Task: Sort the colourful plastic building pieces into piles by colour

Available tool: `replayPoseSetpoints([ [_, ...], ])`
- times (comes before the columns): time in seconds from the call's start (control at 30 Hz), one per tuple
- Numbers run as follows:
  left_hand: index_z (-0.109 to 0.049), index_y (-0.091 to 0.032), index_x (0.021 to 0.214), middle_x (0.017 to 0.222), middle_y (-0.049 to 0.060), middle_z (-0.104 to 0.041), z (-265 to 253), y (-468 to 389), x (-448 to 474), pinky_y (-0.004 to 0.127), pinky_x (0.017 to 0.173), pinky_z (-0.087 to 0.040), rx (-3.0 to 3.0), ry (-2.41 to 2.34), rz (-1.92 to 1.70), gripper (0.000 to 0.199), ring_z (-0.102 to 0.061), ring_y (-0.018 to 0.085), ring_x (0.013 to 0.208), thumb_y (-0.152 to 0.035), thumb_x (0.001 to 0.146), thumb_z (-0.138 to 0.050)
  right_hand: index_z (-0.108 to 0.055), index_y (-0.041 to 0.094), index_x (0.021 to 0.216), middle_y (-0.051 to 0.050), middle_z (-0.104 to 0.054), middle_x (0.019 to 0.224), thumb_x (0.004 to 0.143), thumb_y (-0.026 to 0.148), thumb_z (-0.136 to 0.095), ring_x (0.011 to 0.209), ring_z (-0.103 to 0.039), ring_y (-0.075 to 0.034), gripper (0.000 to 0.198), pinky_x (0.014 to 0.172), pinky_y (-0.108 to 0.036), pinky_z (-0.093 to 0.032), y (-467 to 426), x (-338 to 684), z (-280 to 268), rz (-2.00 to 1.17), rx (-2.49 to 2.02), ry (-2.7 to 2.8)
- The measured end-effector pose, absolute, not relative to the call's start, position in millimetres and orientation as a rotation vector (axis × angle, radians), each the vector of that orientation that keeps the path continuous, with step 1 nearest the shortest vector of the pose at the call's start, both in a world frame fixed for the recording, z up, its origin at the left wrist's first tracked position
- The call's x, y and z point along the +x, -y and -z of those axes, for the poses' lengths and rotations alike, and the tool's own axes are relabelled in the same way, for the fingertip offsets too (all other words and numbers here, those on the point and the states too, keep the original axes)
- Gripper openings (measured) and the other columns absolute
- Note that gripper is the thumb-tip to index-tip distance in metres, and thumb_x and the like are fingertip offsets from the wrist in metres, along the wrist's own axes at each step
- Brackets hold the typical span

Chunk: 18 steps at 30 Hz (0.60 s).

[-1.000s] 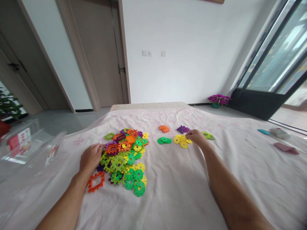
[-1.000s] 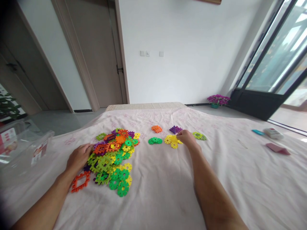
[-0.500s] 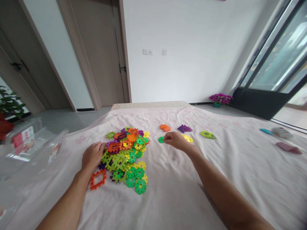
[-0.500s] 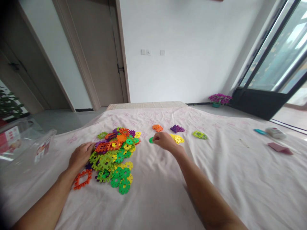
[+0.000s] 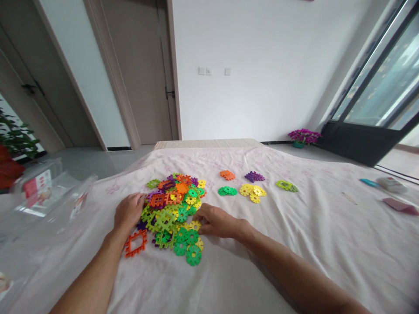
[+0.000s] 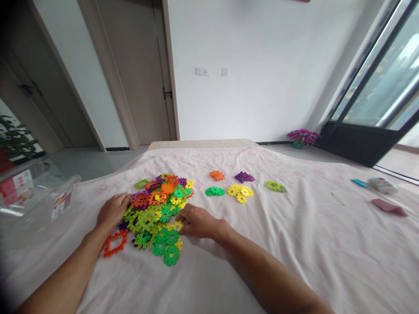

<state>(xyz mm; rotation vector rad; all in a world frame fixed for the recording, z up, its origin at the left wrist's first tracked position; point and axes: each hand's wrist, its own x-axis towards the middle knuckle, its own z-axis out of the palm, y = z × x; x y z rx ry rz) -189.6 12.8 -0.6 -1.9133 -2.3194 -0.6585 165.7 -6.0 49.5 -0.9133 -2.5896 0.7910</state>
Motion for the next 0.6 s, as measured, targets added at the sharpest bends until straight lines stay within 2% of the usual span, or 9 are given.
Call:
replayPoseSetpoints([
  [0.1, -0.069, -0.022, 0.11, 0.123, 0.007, -0.069, 2, -14, -191, 0.028, 0.09, -0.043, -1.915, 2.333, 0.657, 0.045, -0.062, 0.022, 0.111, -0.042, 0.098, -0.031, -0.067, 0.018, 0.099, 0.001, -0.063, 0.084, 0.071, 0.022, -0.077, 0.07, -0.055, -0.011, 0.03, 0.06, -0.019, -0.04, 2, 164, -40, -0.977, -1.069, 2.395],
  [0.2, -0.069, -0.022, 0.111, 0.123, 0.007, -0.069, 3, -15, -192, 0.028, 0.09, -0.044, -1.909, 2.331, 0.655, 0.045, -0.061, 0.022, 0.111, -0.042, 0.098, -0.031, -0.067, 0.017, 0.089, 0.003, -0.062, 0.073, 0.075, 0.024, -0.073, 0.063, -0.053, -0.009, 0.017, 0.056, -0.019, -0.039, -4, 165, -36, -1.17, -1.092, 2.208],
  [0.27, -0.069, -0.022, 0.112, 0.123, 0.008, -0.069, 4, -15, -193, 0.029, 0.09, -0.044, -1.902, 2.326, 0.653, 0.045, -0.061, 0.023, 0.111, -0.042, 0.097, -0.031, -0.067, 0.017, 0.086, 0.003, -0.063, 0.071, 0.077, 0.024, -0.07, 0.061, -0.054, -0.01, 0.011, 0.056, -0.02, -0.04, -11, 171, -40, -1.176, -1.089, 2.157],
  [0.4, -0.069, -0.023, 0.112, 0.123, 0.007, -0.069, 4, -15, -193, 0.03, 0.09, -0.043, -1.907, 2.332, 0.657, 0.045, -0.061, 0.023, 0.111, -0.042, 0.098, -0.031, -0.068, 0.018, 0.081, 0.002, -0.066, 0.072, 0.077, 0.02, -0.063, 0.064, -0.057, -0.011, 0.007, 0.058, -0.021, -0.039, -34, 201, -58, -0.873, -1.227, 2.124],
  [0.6, -0.069, -0.023, 0.112, 0.123, 0.007, -0.069, 3, -14, -192, 0.029, 0.087, -0.043, -1.897, 2.335, 0.634, 0.045, -0.061, 0.022, 0.11, -0.043, 0.098, -0.03, -0.07, 0.017, 0.079, -0.001, -0.068, 0.071, 0.075, 0.022, -0.06, 0.065, -0.059, -0.013, 0.012, 0.058, -0.023, -0.036, -70, 277, -75, -0.437, -1.631, 1.956],
])
